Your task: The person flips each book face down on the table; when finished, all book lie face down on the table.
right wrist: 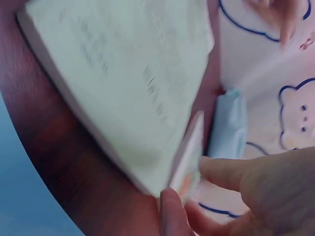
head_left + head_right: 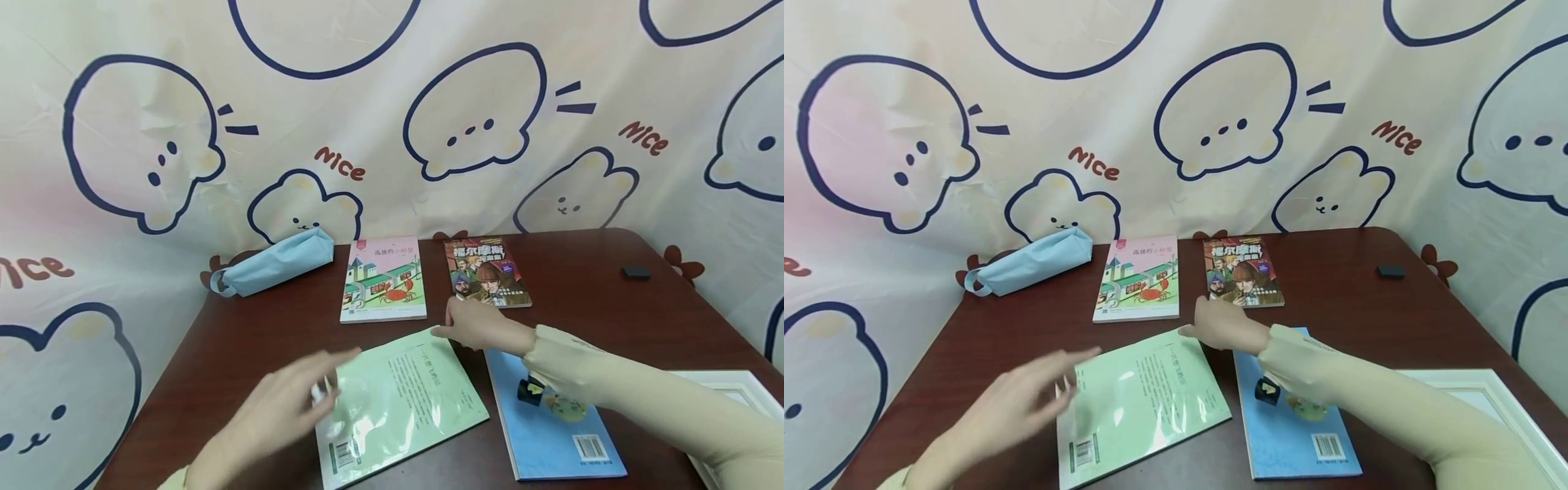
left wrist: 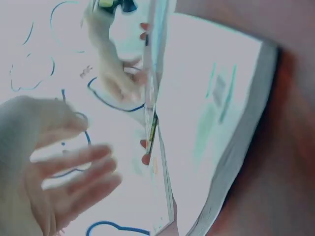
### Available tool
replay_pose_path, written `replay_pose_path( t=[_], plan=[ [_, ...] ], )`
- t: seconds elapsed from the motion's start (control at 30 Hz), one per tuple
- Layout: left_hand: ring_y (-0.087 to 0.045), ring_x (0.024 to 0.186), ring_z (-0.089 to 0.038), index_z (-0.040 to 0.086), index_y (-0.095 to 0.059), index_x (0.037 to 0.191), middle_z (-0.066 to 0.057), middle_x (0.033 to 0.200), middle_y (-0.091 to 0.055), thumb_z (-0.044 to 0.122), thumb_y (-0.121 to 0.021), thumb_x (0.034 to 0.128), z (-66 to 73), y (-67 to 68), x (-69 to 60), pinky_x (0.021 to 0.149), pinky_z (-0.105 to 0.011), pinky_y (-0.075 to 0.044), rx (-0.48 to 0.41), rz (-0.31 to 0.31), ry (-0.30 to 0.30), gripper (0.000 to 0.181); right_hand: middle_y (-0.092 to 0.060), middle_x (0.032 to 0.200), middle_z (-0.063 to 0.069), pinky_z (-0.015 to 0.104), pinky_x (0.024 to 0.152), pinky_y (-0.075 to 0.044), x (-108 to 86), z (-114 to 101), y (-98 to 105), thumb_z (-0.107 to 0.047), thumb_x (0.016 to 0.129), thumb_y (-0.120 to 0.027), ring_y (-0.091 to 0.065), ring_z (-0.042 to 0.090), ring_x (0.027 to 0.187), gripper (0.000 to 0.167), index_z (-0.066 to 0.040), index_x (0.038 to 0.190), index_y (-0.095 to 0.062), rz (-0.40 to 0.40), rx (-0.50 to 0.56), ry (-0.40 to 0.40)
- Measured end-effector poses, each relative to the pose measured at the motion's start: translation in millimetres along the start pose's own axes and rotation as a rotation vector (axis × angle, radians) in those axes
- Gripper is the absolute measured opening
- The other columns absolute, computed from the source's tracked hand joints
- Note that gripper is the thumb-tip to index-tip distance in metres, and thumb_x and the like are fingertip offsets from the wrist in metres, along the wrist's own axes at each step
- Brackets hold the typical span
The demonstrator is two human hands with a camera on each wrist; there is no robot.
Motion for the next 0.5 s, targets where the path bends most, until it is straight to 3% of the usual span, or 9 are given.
replay_pose_path(
  t=[0.07,0.1,0.23,0.37,0.5],
  plan=[
    [-0.059,0.097,-0.009,0.034,-0.043,0.142,0.009,0.110,-0.062,0.022,-0.069,0.0884,-9.7,7.9,8.3,0.074,-0.030,-0.054,-0.038,0.093,0.068,0.061,-0.062,0.061,0.002,0.026,0.047,-0.040,-15.6,-2.7,1.7,-0.045,0.092,-0.063,-0.058,0.015,0.050,0.034,-0.013,0.083,-0.058,-0.037,-0.020,0.023],
    [-0.059,0.106,-0.014,0.031,-0.041,0.143,0.004,0.118,-0.061,0.023,-0.069,0.0892,-15.5,7.8,12.2,0.080,-0.036,-0.055,-0.070,0.103,0.110,0.061,-0.062,0.060,0.001,0.026,0.048,-0.042,-24.4,-4.0,0.7,-0.044,0.092,-0.063,-0.060,0.016,0.052,0.034,-0.013,0.079,-0.060,-0.073,-0.017,0.035],
    [-0.054,0.121,-0.028,0.023,-0.030,0.147,-0.010,0.134,-0.054,0.030,-0.066,0.0916,-35.3,-6.4,22.1,0.090,-0.050,-0.051,-0.125,0.035,0.242,0.066,-0.065,0.060,0.001,0.030,0.052,-0.050,-58.6,-6.9,-12.6,-0.041,0.091,-0.065,-0.066,0.019,0.056,0.034,-0.013,0.073,-0.066,-0.284,0.047,0.087],
    [-0.054,0.122,-0.031,0.021,-0.029,0.147,-0.012,0.132,-0.055,0.034,-0.064,0.0925,-45.5,-18.6,25.1,0.095,-0.056,-0.045,-0.147,-0.005,0.281,0.066,-0.067,0.061,0.002,0.029,0.049,-0.049,-76.8,-10.1,-23.7,-0.039,0.091,-0.066,-0.065,0.018,0.055,0.034,-0.014,0.069,-0.071,-0.438,0.063,0.178],
    [-0.055,0.120,-0.027,0.022,-0.031,0.146,-0.009,0.128,-0.056,0.036,-0.064,0.0925,-46.4,-26.3,26.8,0.094,-0.053,-0.046,-0.169,-0.017,0.276,0.065,-0.066,0.058,0.002,0.022,0.045,-0.042,-77.1,-8.5,-26.8,-0.040,0.091,-0.065,-0.053,0.011,0.044,0.037,-0.014,0.065,-0.073,-0.467,0.012,0.249]
  ],
)
Point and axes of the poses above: each hand's wrist, its own x-axis towards the middle knuckle, its own y-axis out of the back of the hand, z = x × y, the point moved 7 cm from there along x, towards the middle knuckle
